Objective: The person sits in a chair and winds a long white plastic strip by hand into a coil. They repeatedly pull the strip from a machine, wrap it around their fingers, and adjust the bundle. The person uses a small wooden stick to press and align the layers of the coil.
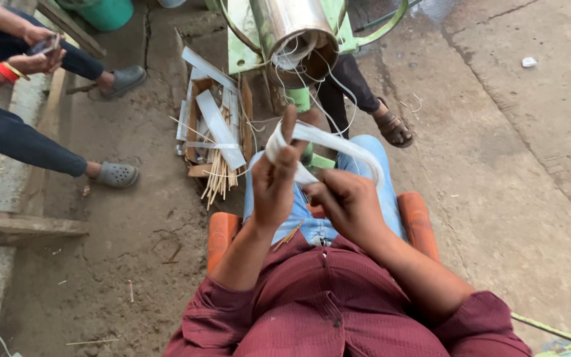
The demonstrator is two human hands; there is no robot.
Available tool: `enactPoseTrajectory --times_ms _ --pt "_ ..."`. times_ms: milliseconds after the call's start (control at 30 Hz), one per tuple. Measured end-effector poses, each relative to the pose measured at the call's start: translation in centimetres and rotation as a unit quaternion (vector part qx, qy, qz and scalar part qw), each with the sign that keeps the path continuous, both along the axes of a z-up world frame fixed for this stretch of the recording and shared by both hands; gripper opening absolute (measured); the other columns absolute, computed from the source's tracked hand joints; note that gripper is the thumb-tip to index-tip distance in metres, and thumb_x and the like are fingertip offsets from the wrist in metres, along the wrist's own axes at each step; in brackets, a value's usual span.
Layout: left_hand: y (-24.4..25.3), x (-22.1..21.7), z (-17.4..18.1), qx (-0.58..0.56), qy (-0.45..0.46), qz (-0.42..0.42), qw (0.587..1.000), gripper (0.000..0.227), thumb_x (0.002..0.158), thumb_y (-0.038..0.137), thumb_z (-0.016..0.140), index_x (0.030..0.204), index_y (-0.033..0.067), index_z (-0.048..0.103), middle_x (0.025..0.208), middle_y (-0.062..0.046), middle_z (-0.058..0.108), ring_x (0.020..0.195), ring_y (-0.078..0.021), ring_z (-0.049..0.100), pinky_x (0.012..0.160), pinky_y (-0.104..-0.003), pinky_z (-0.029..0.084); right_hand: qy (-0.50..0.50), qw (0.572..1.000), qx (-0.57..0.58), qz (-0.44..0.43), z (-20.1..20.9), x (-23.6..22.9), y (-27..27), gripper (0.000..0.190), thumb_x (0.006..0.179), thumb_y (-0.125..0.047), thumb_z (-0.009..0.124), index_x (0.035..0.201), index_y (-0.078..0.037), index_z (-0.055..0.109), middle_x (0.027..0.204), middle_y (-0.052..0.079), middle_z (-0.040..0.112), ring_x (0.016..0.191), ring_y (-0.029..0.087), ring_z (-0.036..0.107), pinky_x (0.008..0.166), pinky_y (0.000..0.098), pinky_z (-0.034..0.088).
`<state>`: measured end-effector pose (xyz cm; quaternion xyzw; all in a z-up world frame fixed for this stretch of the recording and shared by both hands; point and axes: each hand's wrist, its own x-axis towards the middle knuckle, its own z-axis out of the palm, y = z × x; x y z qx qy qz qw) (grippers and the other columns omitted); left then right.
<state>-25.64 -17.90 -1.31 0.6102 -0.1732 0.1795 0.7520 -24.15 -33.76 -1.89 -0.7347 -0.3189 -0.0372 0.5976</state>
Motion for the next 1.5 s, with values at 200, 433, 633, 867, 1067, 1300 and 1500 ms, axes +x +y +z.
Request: enactPoseTrajectory --times_ms 200,433,633,867,1067,1300,1500 --pt "0.5 0.3 -0.2 -0.144 -0.027 -0.032 0.989 0.052 0.119 0.029 0.048 0.161 -0.0009 0.038 0.165 -0.02 0.037 0.152 -0.0352 0.042 0.13 -0.048 0.037 -0.059 0.99 -0.104 -0.07 0.0 0.4 -1.7 0.016 0.091 -0.015 0.074 0.089 -0.003 0.064 0.08 0.014 0.067 0.071 0.035 0.067 0.058 0.0413 0.051" --pt "1.0 0.9 1.5 -0.055 0.006 -0.051 0.997 0.056 0.113 0.034 0.055 0.159 0.006 0.037 0.167 -0.014 0.037 0.154 -0.0291 0.039 0.132 -0.047 0.032 -0.09 0.99 -0.111 0.0 0.6 0.7 -3.5 0.013 0.094 -0.014 0.071 0.091 -0.004 0.063 0.079 0.013 0.064 0.075 0.036 0.066 0.062 0.0437 0.05" --pt "-1.8 -3.2 1.1 0.17 0.048 -0.022 0.984 0.051 0.114 0.041 0.037 0.116 -0.0008 0.067 0.148 -0.024 0.06 0.142 -0.0351 0.051 0.118 -0.049 0.04 -0.063 0.996 -0.056 -0.007 -0.4 -0.1 -2.3 0.01 0.089 -0.01 0.069 0.085 -0.007 0.061 0.078 0.01 0.066 0.073 0.03 0.069 0.062 0.0407 0.053" --pt "-0.7 -3.9 4.7 0.196 -0.027 0.098 0.975 0.053 0.115 0.037 0.038 0.118 -0.0067 0.068 0.135 -0.028 0.064 0.126 -0.0369 0.068 0.101 -0.046 0.061 -0.224 0.974 -0.017 -0.024 1.4 -0.2 -1.0 0.018 0.091 -0.017 0.076 0.091 -0.007 0.061 0.08 0.008 0.063 0.074 0.028 0.066 0.064 0.0405 0.052" --pt "1.2 -5.8 3.4 0.031 -0.025 0.084 0.996 0.051 0.122 0.036 0.045 0.103 -0.0049 0.07 0.107 -0.023 0.075 0.105 -0.0402 0.074 0.1 -0.052 0.059 -0.263 0.965 0.009 0.01 1.3 -0.5 -1.9 0.021 0.093 -0.021 0.078 0.097 -0.006 0.065 0.081 0.007 0.065 0.072 0.024 0.067 0.064 0.0375 0.053" --pt "2.4 -1.7 3.1 -0.236 0.04 -0.159 0.958 0.036 0.108 0.031 0.052 0.12 0.0013 0.069 0.11 -0.015 0.073 0.106 -0.0332 0.071 0.098 -0.056 0.057 -0.181 0.982 -0.036 -0.039 -0.4 1.4 -3.0 0.015 0.087 -0.013 0.075 0.099 -0.005 0.07 0.085 0.01 0.07 0.074 0.026 0.07 0.062 0.0372 0.055" --pt "-4.1 -3.1 1.4 0.042 -0.112 0.056 0.991 0.028 0.111 0.033 0.045 0.121 0.0091 0.056 0.109 -0.012 0.07 0.118 -0.0334 0.07 0.116 -0.05 0.047 -0.222 0.971 0.025 -0.089 -0.3 -1.1 -0.7 0.011 0.086 -0.007 0.071 0.095 -0.005 0.065 0.096 0.013 0.071 0.082 0.031 0.071 0.068 0.0396 0.057"
